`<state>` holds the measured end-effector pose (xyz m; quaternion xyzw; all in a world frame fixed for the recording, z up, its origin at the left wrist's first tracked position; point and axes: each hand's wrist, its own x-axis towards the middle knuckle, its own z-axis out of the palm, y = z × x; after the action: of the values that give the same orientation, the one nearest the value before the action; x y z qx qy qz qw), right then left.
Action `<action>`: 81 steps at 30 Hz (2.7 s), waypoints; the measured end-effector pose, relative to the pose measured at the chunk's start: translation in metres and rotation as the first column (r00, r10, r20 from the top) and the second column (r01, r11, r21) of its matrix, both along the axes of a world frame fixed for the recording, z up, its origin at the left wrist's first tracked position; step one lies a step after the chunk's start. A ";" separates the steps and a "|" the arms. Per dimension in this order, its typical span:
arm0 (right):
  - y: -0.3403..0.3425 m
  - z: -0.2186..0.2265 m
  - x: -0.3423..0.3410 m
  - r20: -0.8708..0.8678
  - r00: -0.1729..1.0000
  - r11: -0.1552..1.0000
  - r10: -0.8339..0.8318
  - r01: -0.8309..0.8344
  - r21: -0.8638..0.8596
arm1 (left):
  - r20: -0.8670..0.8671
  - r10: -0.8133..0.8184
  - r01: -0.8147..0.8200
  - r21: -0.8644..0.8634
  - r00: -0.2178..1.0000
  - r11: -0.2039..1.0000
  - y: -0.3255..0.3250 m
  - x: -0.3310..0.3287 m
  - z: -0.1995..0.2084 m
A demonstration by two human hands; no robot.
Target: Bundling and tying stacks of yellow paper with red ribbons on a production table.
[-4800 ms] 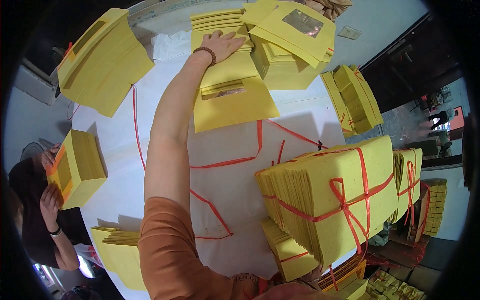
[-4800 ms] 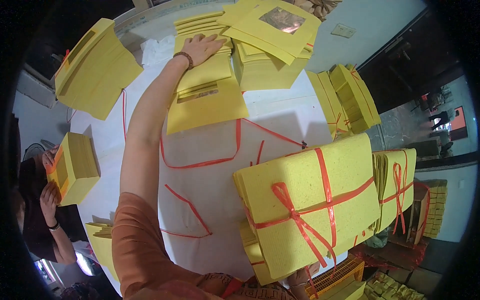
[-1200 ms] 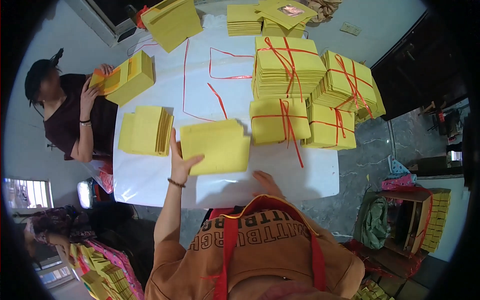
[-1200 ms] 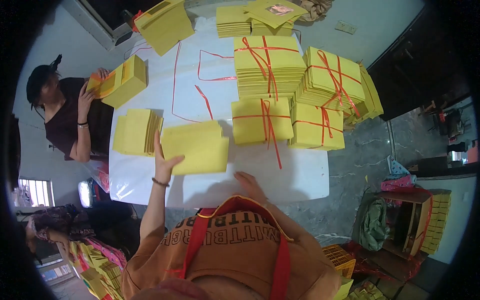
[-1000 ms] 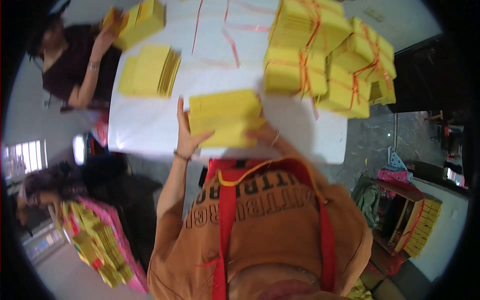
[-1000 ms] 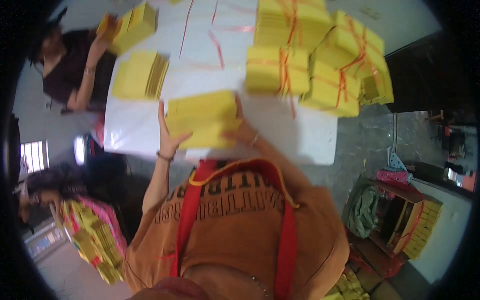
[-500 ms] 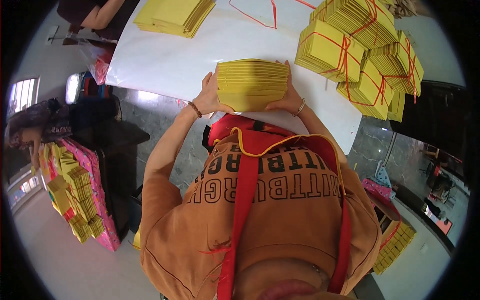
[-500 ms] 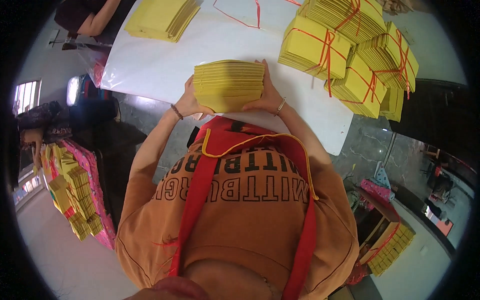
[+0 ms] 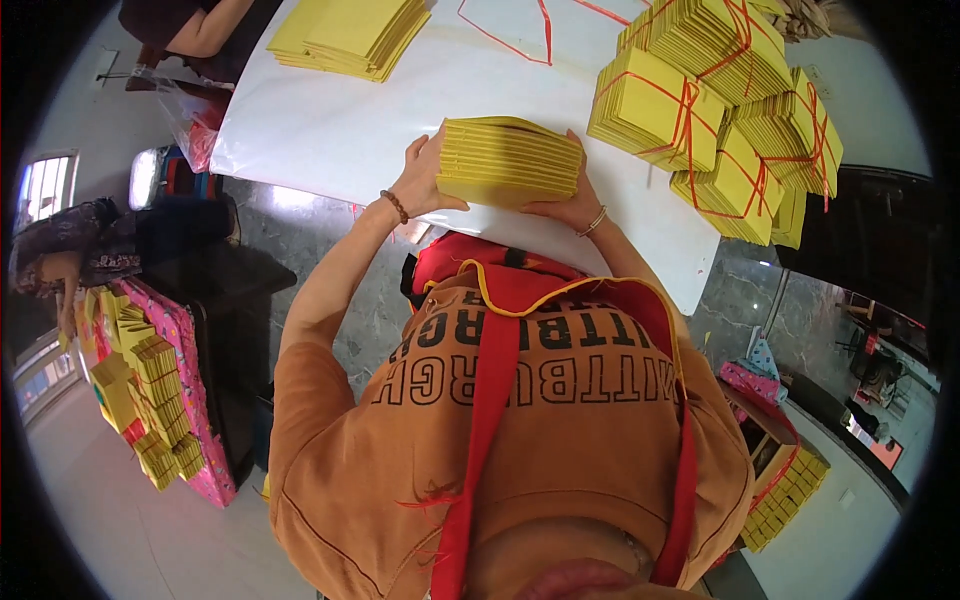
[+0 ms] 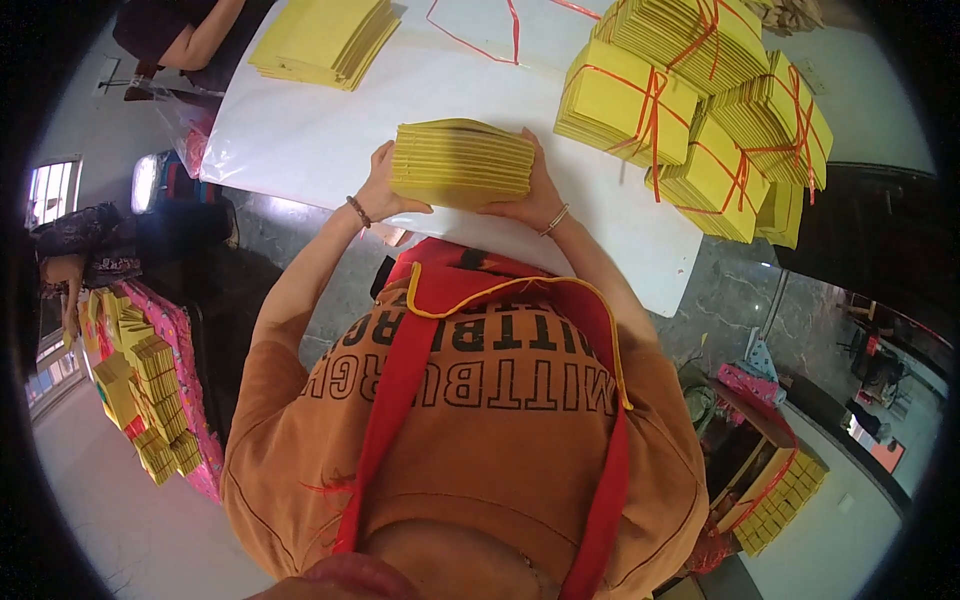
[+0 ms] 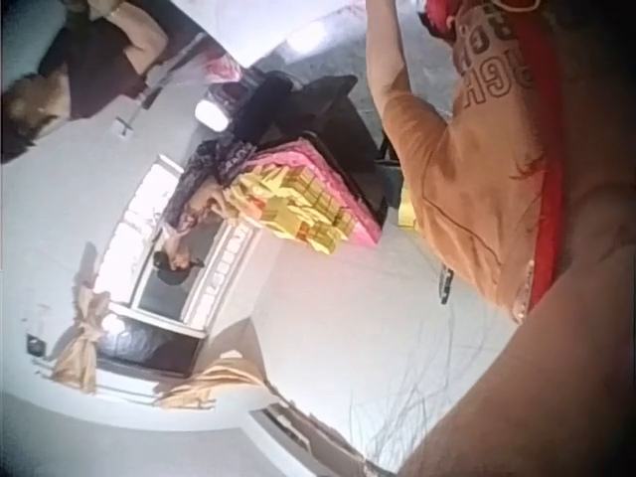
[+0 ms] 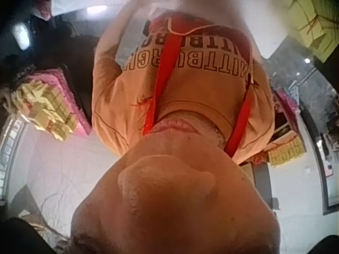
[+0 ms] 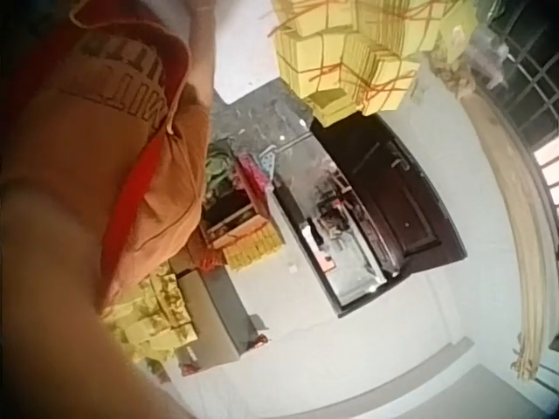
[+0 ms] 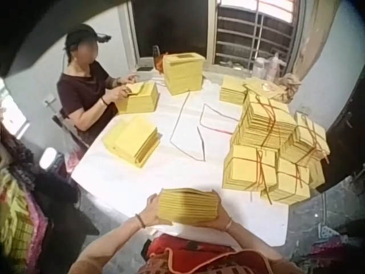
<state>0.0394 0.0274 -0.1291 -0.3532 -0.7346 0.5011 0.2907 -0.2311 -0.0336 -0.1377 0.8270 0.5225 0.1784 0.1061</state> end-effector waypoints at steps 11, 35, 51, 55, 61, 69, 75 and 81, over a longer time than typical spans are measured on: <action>0.003 0.006 0.001 -0.039 0.999 0.999 0.023 -0.024 -0.023 | 0.216 0.181 -0.123 -0.258 0.960 0.958 0.027 0.009 0.014; 0.008 0.011 -0.014 -0.481 0.836 0.724 -0.265 -0.158 -0.672 | 0.930 0.263 0.133 -0.303 0.256 0.943 0.013 0.007 0.033; 0.027 0.042 -0.016 -0.616 0.786 0.927 0.056 -0.270 -0.261 | 0.941 0.259 -0.124 -0.237 0.218 0.964 0.003 0.038 0.084; 0.041 0.048 -0.030 -0.252 0.945 0.871 0.209 -0.298 -0.392 | 0.801 0.246 -0.171 -0.181 0.545 0.969 0.009 0.034 0.059; 0.030 0.022 -0.037 -0.201 0.972 0.944 0.120 -0.175 -0.281 | 0.657 0.200 -0.104 -0.182 0.727 0.978 0.017 0.036 0.039; 0.026 0.024 -0.036 -0.121 0.983 0.974 0.136 -0.155 -0.166 | 0.688 0.252 -0.126 -0.229 0.681 0.965 0.017 0.034 0.034; 0.035 0.004 -0.038 -0.074 0.992 0.988 0.102 -0.110 -0.109 | 0.401 0.190 -0.146 -0.138 0.896 0.980 0.020 0.034 0.025; 0.035 -0.006 -0.032 -0.045 0.992 0.978 0.116 -0.122 -0.169 | 0.465 0.285 -0.120 -0.353 0.838 0.928 0.019 0.036 0.032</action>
<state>0.0078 0.0621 -0.1351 -0.3233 -0.7034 0.5851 0.2416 -0.1946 -0.0147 -0.1053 0.6626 0.5826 0.3162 0.3487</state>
